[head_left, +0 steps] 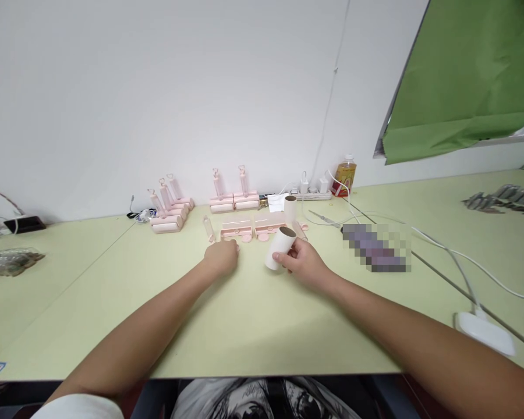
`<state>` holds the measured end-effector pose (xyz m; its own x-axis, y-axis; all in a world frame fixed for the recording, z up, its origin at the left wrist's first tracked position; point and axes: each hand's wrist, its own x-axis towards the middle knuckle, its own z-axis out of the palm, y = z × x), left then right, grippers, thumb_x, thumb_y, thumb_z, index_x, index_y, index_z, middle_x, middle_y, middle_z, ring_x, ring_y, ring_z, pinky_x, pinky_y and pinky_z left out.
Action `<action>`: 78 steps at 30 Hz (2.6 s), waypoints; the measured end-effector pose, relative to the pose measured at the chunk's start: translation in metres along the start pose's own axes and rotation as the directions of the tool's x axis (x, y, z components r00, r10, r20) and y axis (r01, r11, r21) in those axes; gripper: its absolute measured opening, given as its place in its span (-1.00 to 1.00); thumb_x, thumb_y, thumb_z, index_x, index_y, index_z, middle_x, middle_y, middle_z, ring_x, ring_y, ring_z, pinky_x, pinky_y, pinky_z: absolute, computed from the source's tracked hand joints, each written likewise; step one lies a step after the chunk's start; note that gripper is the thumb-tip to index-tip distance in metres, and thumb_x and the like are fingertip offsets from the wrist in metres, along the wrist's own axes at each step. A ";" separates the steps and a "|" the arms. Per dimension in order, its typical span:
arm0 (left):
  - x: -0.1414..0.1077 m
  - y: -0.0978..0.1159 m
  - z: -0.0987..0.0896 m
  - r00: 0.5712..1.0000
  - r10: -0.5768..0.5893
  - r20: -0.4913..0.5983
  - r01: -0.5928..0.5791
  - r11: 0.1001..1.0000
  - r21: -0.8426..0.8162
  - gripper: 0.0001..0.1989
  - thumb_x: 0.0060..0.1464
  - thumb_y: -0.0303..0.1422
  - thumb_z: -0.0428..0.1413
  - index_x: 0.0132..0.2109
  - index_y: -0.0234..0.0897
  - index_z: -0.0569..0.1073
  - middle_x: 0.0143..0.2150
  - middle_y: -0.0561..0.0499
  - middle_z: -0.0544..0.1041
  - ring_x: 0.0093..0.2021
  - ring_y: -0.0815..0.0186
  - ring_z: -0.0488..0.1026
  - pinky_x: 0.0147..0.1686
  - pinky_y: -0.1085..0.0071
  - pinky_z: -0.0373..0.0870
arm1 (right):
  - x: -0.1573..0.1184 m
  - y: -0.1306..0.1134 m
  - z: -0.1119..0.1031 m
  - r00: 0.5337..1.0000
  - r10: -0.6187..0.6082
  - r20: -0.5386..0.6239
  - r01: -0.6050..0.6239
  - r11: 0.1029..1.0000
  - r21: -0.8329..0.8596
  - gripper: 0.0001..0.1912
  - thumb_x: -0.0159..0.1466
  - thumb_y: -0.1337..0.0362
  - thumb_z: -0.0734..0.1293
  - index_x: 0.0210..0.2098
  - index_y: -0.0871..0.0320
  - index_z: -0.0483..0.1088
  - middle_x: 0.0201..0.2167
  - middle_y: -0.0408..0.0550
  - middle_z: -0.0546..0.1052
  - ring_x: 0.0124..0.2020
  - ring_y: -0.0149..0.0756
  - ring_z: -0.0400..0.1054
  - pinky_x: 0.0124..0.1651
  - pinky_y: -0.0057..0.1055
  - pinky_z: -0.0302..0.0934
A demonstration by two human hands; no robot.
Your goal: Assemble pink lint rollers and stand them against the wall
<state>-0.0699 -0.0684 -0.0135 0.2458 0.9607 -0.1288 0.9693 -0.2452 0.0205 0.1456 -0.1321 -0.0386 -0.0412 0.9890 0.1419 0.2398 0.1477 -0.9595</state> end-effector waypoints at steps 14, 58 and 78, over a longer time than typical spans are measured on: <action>-0.043 -0.003 0.010 0.976 0.209 0.065 -0.159 0.882 -0.444 -0.56 -0.05 -0.23 0.14 0.01 -0.21 0.35 -0.20 -0.03 0.54 -0.28 0.20 0.49 -0.40 0.41 0.29 | -0.002 -0.005 0.001 1.000 -0.016 0.019 0.015 0.999 0.049 -0.60 0.06 0.06 0.42 -0.24 0.19 0.34 -0.42 -0.10 0.44 -0.51 -0.36 0.28 -0.48 -0.41 0.20; -0.041 0.016 0.017 0.973 0.204 -0.111 -0.176 0.332 -0.927 -0.92 -0.21 -0.41 0.11 -0.55 -0.31 0.34 -0.58 0.10 0.37 -0.56 0.42 0.29 -0.55 0.48 0.25 | -0.004 -0.002 0.002 0.994 -0.028 0.104 -0.011 0.934 0.356 -0.27 0.02 0.15 0.49 0.08 0.00 0.07 -0.35 -0.22 0.36 -0.50 -0.32 0.42 -0.52 -0.30 0.40; -0.033 -0.004 0.016 0.904 0.137 -0.405 -0.424 0.169 -0.890 -0.54 -0.21 -0.19 0.35 -0.27 -0.29 0.29 -0.17 -0.03 0.48 -0.37 0.38 0.49 -0.39 0.39 0.51 | -0.003 -0.008 -0.001 0.985 0.063 0.162 -0.140 0.845 0.516 -0.50 -0.07 0.24 0.53 -0.27 0.09 0.18 -0.32 -0.18 0.45 -0.35 -0.29 0.47 -0.27 -0.27 0.41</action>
<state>-0.0824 -0.1011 -0.0251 0.3602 0.8875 0.2874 0.0702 -0.3330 0.9403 0.1445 -0.1361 -0.0313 -0.1828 0.9824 0.0394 -0.2922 -0.0160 -0.9562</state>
